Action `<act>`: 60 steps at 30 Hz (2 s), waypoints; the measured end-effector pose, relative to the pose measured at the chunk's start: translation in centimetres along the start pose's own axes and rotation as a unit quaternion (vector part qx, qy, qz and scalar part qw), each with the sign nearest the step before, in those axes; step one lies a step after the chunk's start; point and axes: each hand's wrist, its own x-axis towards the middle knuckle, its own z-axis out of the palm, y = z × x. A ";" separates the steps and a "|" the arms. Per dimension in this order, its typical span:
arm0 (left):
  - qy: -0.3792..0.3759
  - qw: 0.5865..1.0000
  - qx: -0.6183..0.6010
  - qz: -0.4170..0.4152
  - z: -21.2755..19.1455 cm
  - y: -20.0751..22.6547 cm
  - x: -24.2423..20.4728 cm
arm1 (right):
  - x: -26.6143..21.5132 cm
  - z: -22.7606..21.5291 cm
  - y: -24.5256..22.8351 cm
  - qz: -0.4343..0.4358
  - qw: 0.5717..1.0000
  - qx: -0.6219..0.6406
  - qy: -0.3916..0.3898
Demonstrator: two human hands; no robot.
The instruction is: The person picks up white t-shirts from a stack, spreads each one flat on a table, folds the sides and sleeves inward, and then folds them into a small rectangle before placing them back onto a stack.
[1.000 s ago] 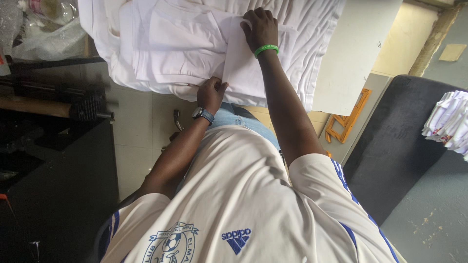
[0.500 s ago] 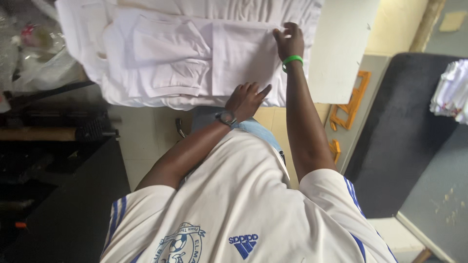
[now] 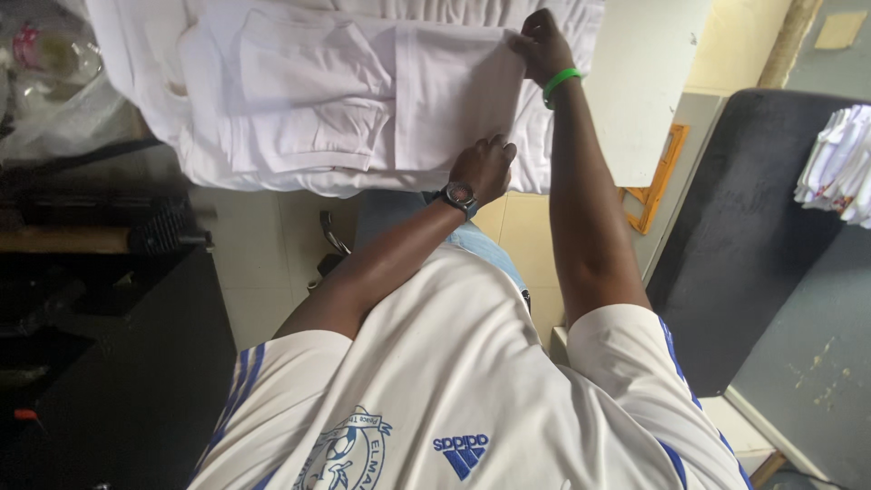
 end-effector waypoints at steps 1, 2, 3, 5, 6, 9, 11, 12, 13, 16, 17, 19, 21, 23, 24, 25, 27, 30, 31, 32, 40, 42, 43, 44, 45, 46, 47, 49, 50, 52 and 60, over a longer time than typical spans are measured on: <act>0.004 1.000 0.001 -0.007 -0.4 -0.1 -0.9 | -1.8 -0.1 -2.4 -0.004 1.000 -0.002 -0.007; 0.040 0.998 -0.034 -0.021 -0.9 -0.2 -1.5 | -3.4 -0.4 -4.9 -0.014 0.999 0.024 -0.025; 0.076 0.994 -0.068 -0.035 -1.3 -0.2 -2.2 | -5.1 -0.8 -7.4 -0.024 0.998 0.050 -0.044; 0.091 0.990 -0.106 -0.028 -3.4 -0.3 -3.4 | -6.5 -1.5 -9.1 -0.055 0.993 0.047 -0.094; 0.101 0.984 -0.145 -0.012 -4.4 -0.4 -4.1 | -7.2 -1.8 -9.9 -0.082 0.986 0.047 -0.135; 0.084 0.986 -0.145 0.007 -4.0 -0.8 -5.7 | -6.6 -3.4 -9.9 -0.043 0.983 0.036 -0.174; 0.092 0.988 -0.126 0.018 -3.2 -0.7 -6.0 | -7.2 -3.7 -11.3 0.004 0.985 0.065 -0.160; 0.098 0.989 -0.106 0.032 -2.8 -0.7 -5.9 | -7.3 -4.0 -12.0 0.052 0.984 0.096 -0.140; 0.100 0.989 -0.107 0.033 -2.8 -0.7 -5.7 | -7.0 -4.0 -12.0 0.051 0.984 0.094 -0.139; 0.085 0.988 -0.122 0.032 -2.9 -0.4 -5.7 | -6.7 -3.7 -11.6 0.053 0.985 0.013 -0.163; 0.079 0.989 -0.124 0.028 -3.2 -0.3 -5.7 | -6.6 -3.6 -11.6 0.063 0.983 0.000 -0.170; 0.077 0.989 -0.126 0.021 -3.9 -0.1 -5.9 | -6.3 -3.1 -11.7 0.071 0.981 -0.015 -0.181; 0.136 0.968 -0.209 -0.001 -4.7 -0.1 -6.3 | -5.9 -2.8 -12.2 0.034 0.985 -0.053 -0.164; 0.173 0.953 -0.250 -0.003 -6.9 -0.1 -7.4 | -6.9 -2.0 -14.4 0.008 0.985 -0.017 -0.171; 0.203 0.934 -0.293 -0.001 -8.0 0.1 -8.1 | -7.5 -1.6 -15.4 -0.012 0.985 0.022 -0.174; 0.208 0.934 -0.292 -0.005 -8.9 -0.1 -9.1 | -8.0 -0.9 -16.8 -0.013 0.984 0.019 -0.179; 0.253 0.908 -0.330 -0.054 -10.9 -0.7 -10.9 | -8.9 0.7 -19.7 -0.045 0.981 0.052 -0.184; 0.312 0.811 -0.466 -0.169 -14.3 -2.8 -14.3 | -9.6 5.0 -24.3 -0.086 0.973 0.056 -0.208; 0.318 0.808 -0.465 -0.171 -14.2 -4.4 -15.6 | -9.1 7.0 -24.8 -0.088 0.971 0.052 -0.214; 0.354 0.773 -0.477 -0.221 -14.1 -6.2 -16.8 | -8.5 9.1 -25.5 -0.072 0.970 0.080 -0.217; 0.483 0.548 -0.552 -0.402 -16.2 -19.6 -24.1 | -4.3 27.2 -30.1 -0.155 0.922 -0.164 -0.315; 0.501 0.548 -0.556 -0.373 -15.3 -22.3 -24.6 | -3.0 30.7 -29.9 -0.194 0.916 -0.211 -0.281; 0.506 0.544 -0.556 -0.374 -15.2 -23.3 -24.9 | -2.5 32.4 -30.0 -0.197 0.913 -0.214 -0.285; 0.509 0.537 -0.550 -0.388 -15.2 -24.3 -25.1 | -2.0 33.7 -30.0 -0.223 0.910 -0.245 -0.251; 0.512 0.530 -0.544 -0.401 -15.1 -25.2 -25.2 | -1.5 35.0 -29.9 -0.249 0.903 -0.275 -0.216; 0.512 0.528 -0.544 -0.403 -14.9 -26.1 -25.2 | -1.1 36.0 -29.9 -0.249 0.902 -0.276 -0.218; 0.502 0.511 -0.537 -0.446 -14.7 -27.0 -25.3 | -0.8 37.0 -29.9 -0.273 0.894 -0.305 -0.183; 0.488 0.490 -0.531 -0.490 -15.9 -27.4 -24.8 | 0.1 37.9 -29.7 -0.294 0.883 -0.336 -0.147; 0.425 0.526 -0.508 -0.534 -17.3 -26.8 -24.9 | 0.2 38.2 -29.4 -0.318 0.856 -0.380 -0.149; 0.361 0.559 -0.482 -0.570 -16.7 -27.3 -24.9 | 0.1 38.1 -29.7 -0.344 0.826 -0.422 -0.147; 0.282 0.555 -0.481 -0.618 -17.5 -27.5 -23.3 | -0.5 37.6 -32.7 -0.211 0.785 -0.495 -0.305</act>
